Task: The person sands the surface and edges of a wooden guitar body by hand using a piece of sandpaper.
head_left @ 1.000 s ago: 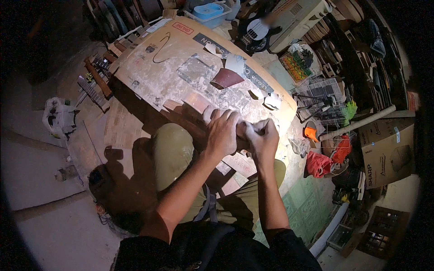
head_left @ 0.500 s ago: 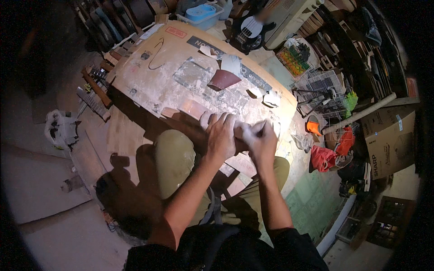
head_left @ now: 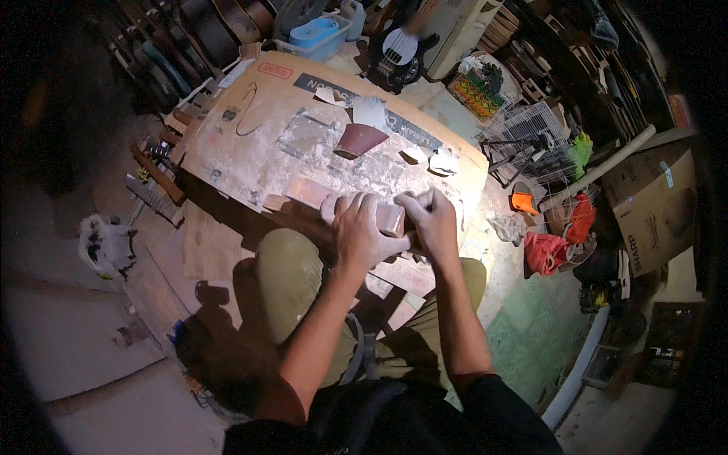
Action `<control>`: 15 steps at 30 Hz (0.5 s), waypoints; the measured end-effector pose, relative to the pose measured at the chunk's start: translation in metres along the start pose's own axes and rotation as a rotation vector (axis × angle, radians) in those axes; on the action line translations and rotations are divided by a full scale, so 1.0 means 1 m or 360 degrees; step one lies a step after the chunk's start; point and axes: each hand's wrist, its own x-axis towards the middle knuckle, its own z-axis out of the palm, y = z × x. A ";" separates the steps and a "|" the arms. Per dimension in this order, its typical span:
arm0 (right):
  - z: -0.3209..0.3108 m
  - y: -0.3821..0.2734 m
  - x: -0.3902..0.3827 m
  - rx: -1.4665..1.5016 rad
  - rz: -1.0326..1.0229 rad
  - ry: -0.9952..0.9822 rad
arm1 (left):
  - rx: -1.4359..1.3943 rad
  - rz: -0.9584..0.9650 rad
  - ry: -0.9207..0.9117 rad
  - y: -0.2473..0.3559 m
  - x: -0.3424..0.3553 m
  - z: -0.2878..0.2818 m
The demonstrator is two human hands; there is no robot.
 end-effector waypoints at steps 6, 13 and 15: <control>-0.006 -0.015 -0.031 0.0699 0.0193 0.0005 | 0.0038 0.0062 0.0037 0.001 -0.002 -0.006; 0.014 0.009 -0.023 -0.0126 -0.0385 0.0056 | 0.0009 0.0126 -0.0117 -0.008 0.007 -0.003; 0.017 0.020 -0.040 -0.0054 -0.0653 0.0004 | -0.0033 0.0188 -0.0013 -0.009 0.005 -0.007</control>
